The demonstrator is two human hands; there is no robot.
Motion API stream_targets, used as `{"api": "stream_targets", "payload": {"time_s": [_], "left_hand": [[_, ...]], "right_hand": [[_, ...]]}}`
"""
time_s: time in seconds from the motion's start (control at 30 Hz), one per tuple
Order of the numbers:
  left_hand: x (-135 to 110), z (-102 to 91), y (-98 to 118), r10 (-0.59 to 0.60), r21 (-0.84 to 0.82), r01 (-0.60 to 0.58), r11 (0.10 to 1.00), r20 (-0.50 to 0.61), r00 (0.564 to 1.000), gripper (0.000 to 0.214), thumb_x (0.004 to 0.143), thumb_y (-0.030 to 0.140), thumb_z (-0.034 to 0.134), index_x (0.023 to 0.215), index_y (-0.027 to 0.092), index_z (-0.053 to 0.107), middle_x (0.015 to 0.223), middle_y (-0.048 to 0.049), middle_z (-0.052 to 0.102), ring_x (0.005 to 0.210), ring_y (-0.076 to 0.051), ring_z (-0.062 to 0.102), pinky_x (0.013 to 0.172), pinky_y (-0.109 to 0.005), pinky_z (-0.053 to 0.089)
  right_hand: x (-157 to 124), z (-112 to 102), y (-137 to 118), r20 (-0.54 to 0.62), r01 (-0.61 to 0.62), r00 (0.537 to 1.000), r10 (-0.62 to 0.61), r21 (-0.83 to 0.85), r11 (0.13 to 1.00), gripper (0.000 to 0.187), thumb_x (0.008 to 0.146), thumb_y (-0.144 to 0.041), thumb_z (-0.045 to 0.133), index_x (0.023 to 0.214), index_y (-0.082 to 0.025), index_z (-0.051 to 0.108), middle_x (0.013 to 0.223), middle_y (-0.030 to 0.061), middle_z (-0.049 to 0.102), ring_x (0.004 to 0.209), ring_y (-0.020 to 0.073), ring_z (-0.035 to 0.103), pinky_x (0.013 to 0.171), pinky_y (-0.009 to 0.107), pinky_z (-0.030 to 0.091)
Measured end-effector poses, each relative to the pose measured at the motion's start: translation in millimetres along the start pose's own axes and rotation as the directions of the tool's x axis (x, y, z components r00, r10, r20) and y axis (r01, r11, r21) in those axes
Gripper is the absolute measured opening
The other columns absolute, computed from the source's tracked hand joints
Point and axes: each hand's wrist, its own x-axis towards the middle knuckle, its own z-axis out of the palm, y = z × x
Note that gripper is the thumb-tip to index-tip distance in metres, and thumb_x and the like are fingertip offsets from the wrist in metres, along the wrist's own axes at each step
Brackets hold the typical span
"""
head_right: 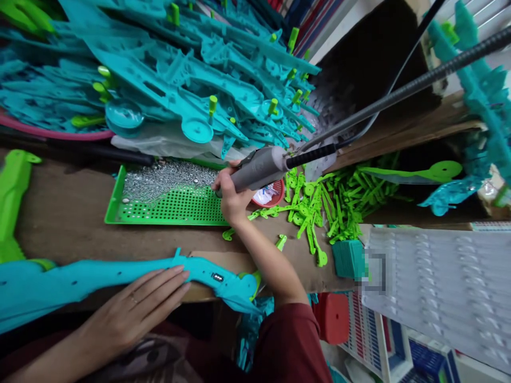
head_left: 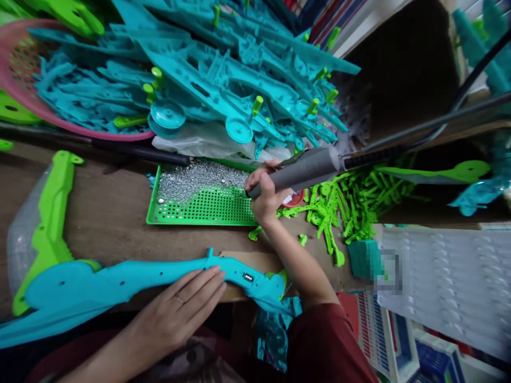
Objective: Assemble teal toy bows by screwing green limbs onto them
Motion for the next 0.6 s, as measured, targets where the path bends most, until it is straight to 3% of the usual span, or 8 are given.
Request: {"api": "stream_targets", "payload": {"time_s": [0.23, 0.3, 0.4, 0.5, 0.6], "left_hand": [[-8, 3.2, -6, 0.054, -0.006, -0.054, 0.999, -0.024, 0.998, 0.040, 0.096, 0.005, 0.042, 0.130, 0.006, 0.064, 0.146, -0.0164, 0.058, 0.142, -0.031, 0.048, 0.121, -0.047, 0.037], [-8, 4.3, -6, 0.063, -0.008, -0.063, 0.998, -0.038, 0.997, 0.039, 0.096, 0.005, 0.043, 0.129, 0.005, 0.064, 0.145, -0.0168, 0.059, 0.142, -0.031, 0.048, 0.120, -0.048, 0.040], [-10, 5.2, -7, 0.068, -0.021, -0.069, 0.997, -0.050, 0.996, 0.037, 0.095, 0.006, 0.048, 0.128, 0.004, 0.064, 0.145, -0.0174, 0.059, 0.142, -0.032, 0.049, 0.119, -0.048, 0.043], [-13, 5.8, -7, 0.083, -0.027, -0.085, 0.996, -0.059, 0.995, 0.037, 0.095, 0.006, 0.050, 0.128, 0.004, 0.064, 0.146, -0.0167, 0.058, 0.142, -0.031, 0.049, 0.120, -0.047, 0.042], [-15, 6.4, -8, 0.074, -0.051, -0.076, 0.996, -0.045, 0.996, 0.038, 0.096, 0.006, 0.046, 0.129, 0.005, 0.065, 0.147, -0.0147, 0.058, 0.143, -0.029, 0.047, 0.124, -0.045, 0.036]], "right_hand": [[5, 2, 2, -0.028, -0.058, 0.998, 0.055, -0.107, 0.993, 0.039, 0.078, -0.050, 0.067, 0.102, -0.026, 0.049, 0.057, -0.0106, 0.048, 0.043, 0.0102, 0.050, 0.047, 0.027, 0.044], [6, 5, -9, -0.035, -0.048, 0.998, 0.044, -0.120, 0.992, 0.038, 0.078, -0.050, 0.066, 0.102, -0.026, 0.050, 0.057, -0.0103, 0.046, 0.043, 0.0102, 0.050, 0.047, 0.027, 0.045], [-8, 9, -44, -0.064, 0.007, 0.998, -0.014, -0.096, 0.995, 0.031, 0.082, -0.047, 0.060, 0.103, -0.028, 0.051, 0.057, -0.0102, 0.042, 0.042, 0.0100, 0.048, 0.045, 0.025, 0.044], [-41, 6, -87, 0.078, 0.018, 0.997, -0.016, -0.027, 0.999, 0.027, 0.086, -0.045, 0.058, 0.109, -0.032, 0.052, 0.056, -0.0101, 0.041, 0.040, 0.0100, 0.045, 0.041, 0.024, 0.043], [-77, -2, -112, 0.265, -0.064, 0.962, 0.061, 0.003, 0.998, 0.030, 0.090, -0.039, 0.059, 0.118, -0.034, 0.053, 0.058, -0.0085, 0.047, 0.042, 0.0122, 0.049, 0.041, 0.026, 0.048]]}}
